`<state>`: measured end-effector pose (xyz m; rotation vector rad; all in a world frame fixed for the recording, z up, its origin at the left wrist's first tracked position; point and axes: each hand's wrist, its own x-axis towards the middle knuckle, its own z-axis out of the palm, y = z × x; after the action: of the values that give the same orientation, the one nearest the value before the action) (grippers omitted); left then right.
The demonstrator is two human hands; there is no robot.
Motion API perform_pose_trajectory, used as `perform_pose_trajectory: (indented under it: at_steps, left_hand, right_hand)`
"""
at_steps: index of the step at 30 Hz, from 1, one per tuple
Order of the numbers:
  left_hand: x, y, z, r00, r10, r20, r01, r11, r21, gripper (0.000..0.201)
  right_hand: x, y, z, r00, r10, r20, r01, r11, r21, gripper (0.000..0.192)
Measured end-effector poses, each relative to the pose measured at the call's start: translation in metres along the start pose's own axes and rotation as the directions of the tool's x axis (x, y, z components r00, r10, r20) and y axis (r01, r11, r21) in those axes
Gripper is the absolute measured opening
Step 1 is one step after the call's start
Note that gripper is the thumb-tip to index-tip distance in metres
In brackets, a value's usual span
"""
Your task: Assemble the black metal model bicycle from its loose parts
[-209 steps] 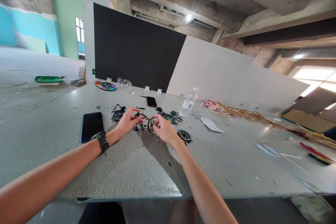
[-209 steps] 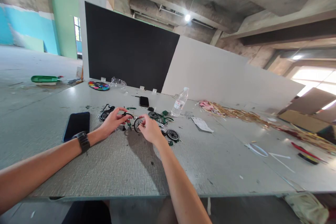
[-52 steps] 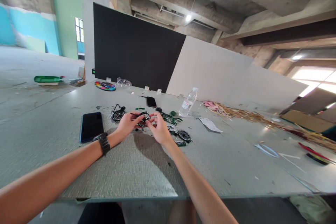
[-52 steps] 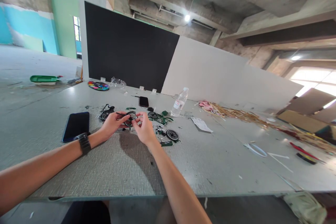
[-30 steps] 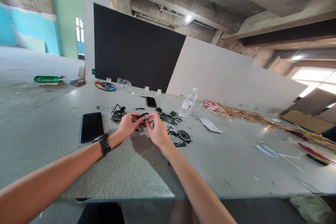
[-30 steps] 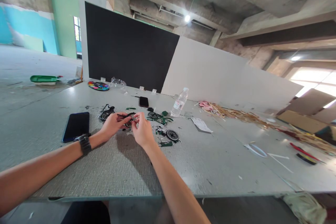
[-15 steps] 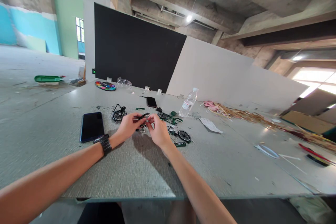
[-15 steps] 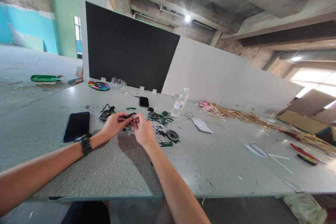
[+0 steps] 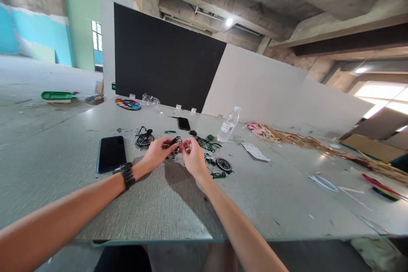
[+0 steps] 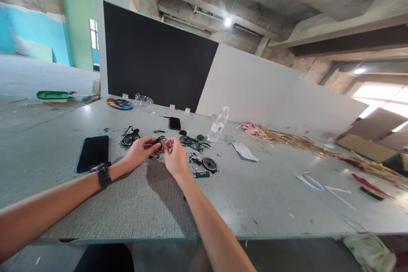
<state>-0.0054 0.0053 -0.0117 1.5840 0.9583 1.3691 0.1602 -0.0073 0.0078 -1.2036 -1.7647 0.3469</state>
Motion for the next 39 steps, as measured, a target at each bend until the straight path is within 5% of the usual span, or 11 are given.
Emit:
perform_pose_trajectory:
  at_steps: [13, 19, 28, 39]
  left_hand:
    - [0.000, 0.002, 0.002, 0.992, -0.093, 0.086, 0.110, 0.970, -0.215, 0.043]
    - [0.000, 0.000, 0.003, 0.985, -0.135, 0.110, 0.160, 0.952, -0.261, 0.045]
    - [-0.005, 0.006, 0.000, 0.974, -0.068, 0.217, 0.109, 0.977, -0.184, 0.040]
    - [-0.002, 0.001, 0.001, 0.987, -0.064, 0.149, 0.086, 0.986, -0.143, 0.041]
  right_hand:
    - [0.002, 0.000, -0.008, 0.997, -0.037, 0.073, 0.042, 0.996, -0.076, 0.012]
    - [0.001, -0.005, -0.010, 0.983, -0.143, 0.119, 0.164, 0.967, -0.195, 0.008]
    - [0.005, 0.005, -0.008, 0.998, 0.055, 0.039, -0.055, 0.998, 0.000, 0.013]
    - [0.007, 0.010, -0.008, 0.974, 0.176, 0.146, -0.195, 0.973, 0.127, 0.018]
